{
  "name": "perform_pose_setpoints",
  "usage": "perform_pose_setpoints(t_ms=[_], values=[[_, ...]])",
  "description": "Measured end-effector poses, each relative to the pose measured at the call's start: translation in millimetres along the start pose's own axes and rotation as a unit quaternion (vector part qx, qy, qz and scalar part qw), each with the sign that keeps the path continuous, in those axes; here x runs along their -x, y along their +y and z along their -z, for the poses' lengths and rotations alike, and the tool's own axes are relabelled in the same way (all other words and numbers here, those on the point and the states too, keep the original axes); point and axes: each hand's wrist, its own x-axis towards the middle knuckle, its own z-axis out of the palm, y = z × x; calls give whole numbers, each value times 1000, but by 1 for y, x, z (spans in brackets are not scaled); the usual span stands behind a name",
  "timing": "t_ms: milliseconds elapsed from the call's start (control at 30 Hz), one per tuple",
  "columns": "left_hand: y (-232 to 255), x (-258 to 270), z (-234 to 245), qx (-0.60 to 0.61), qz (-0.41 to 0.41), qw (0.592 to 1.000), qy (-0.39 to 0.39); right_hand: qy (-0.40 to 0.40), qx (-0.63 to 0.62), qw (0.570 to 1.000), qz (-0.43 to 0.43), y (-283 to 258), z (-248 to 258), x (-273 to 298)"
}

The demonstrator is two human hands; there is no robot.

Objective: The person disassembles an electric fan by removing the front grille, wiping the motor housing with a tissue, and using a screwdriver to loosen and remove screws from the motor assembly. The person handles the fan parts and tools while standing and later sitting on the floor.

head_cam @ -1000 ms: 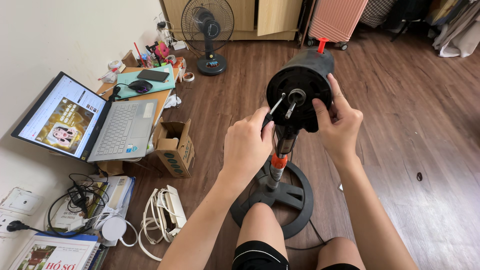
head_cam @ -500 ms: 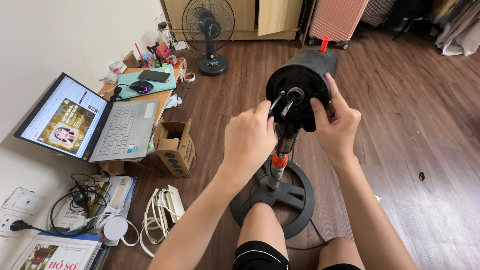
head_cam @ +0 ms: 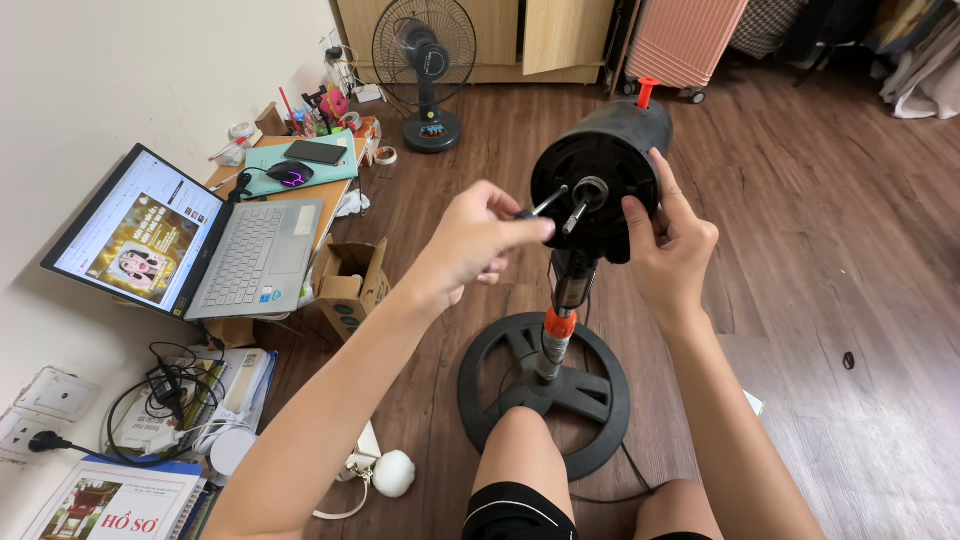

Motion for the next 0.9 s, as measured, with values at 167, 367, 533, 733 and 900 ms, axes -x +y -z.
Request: perform_pose_setpoints(t_ms=[167,367,533,733,900], values=[[4,11,-16,-287,-259,914,120,-2,17,1000,7,-8,3,-2],[18,7,-6,134,90,986,-43,49,118,982,140,-45,20,11],[15,2,-3,101,54,992,-53,-109,-79,991,11,-75,1,67],[7,3,-20,-262,-214,937,87,-22,-714,400,-574,-41,-62,51],[23,-2,-9,-224,-77,970,53,82,-688,428,-580,-31,-78,30]])
